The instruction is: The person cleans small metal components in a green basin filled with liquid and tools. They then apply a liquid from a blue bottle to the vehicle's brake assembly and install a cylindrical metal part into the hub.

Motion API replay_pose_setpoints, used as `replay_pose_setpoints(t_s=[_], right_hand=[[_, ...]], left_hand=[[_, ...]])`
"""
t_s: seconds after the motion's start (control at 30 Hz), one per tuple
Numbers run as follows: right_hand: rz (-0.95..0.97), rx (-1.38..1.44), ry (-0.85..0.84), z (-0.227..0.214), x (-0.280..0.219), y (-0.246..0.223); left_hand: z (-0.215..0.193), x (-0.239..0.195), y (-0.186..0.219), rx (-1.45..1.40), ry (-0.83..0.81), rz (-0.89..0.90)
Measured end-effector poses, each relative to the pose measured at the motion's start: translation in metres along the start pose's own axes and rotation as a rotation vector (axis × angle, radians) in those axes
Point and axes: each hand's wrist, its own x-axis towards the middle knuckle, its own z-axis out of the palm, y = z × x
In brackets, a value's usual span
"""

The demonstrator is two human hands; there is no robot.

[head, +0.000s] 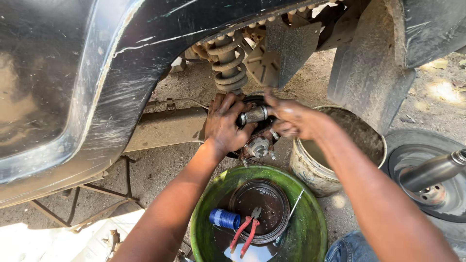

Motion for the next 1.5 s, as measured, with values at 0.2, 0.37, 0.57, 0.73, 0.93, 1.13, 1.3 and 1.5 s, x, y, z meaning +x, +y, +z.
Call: replay_pose_setpoints(t_s=[0.2,0.37,0.57,0.73,0.93,1.13,1.3,1.5], right_hand=[[-0.068,-0.42,0.13,0.008,-0.009,-0.014],[0.096,-0.225,0.102,0.028,-0.025,-0.022],[0.083,0.042,0.012,0.011,-0.017,-0.015],[0.085,0.173,-0.024,-0.002,-0.006,-0.005],[0.055,0.186,-0.054,-0.005,-0.001,0.0],[0.028,0.371,-0.098,-0.005,0.004,-0.008],[0.082,0.518,-0.045,0.012,-0.021,-0.024],[0.028,0.5,-0.037,0.01,-0.013,-0.022]], left_hand=[[0.001,0.004,0.004,0.0,0.006,-0.021],[0.002,0.003,0.0,0.034,-0.051,-0.069],[0.007,0.002,-0.009,0.067,-0.054,-0.034],[0.006,0.003,-0.01,-0.017,-0.028,-0.018],[0.002,0.0,-0.005,-0.071,0.053,0.079],[-0.001,0.002,-0.001,-0.066,0.081,0.068],[-0.007,0.001,-0.004,-0.08,0.081,0.056],[-0.008,0.005,-0.001,-0.073,0.065,0.042]])
